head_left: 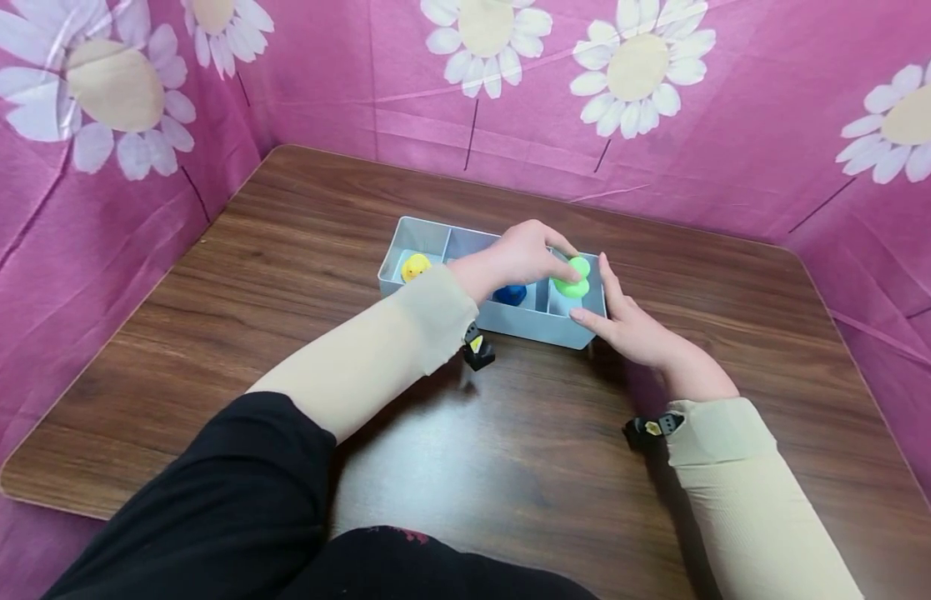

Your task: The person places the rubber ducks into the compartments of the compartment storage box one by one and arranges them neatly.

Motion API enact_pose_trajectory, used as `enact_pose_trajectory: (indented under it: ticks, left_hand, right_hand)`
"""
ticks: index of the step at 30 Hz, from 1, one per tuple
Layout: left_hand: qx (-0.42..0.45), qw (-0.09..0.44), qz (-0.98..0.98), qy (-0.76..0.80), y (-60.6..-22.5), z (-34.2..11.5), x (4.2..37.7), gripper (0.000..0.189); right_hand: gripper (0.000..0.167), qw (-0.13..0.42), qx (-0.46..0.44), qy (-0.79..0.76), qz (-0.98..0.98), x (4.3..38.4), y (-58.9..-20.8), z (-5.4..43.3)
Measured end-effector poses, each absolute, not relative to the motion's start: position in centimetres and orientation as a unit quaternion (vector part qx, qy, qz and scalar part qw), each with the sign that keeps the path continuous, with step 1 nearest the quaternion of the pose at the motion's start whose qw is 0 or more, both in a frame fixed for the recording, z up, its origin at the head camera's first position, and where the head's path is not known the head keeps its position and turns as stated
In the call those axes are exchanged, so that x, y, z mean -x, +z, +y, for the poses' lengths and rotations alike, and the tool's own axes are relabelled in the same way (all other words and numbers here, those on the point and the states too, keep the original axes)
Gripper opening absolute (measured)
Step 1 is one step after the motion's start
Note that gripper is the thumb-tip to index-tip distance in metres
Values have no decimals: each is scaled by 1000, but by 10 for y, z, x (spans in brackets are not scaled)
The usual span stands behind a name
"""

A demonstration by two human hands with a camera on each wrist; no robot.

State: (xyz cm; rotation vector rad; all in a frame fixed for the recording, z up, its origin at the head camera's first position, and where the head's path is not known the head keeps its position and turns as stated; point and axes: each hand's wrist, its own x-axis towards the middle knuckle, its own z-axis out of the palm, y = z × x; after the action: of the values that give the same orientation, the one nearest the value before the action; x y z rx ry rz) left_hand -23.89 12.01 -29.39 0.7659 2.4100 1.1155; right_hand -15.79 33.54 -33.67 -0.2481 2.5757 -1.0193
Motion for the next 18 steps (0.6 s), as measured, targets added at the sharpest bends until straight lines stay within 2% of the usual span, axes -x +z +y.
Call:
enact_pose_trajectory:
  ticks: [11,18]
  left_hand:
    - [-262,191,871,368,-309,137,233,40]
    - [-264,169,893,324,-314,142,230,39]
  right_hand:
    - [96,178,83,-352,915,157,-338,336]
    - [95,176,85,-351,916,156,-337,336]
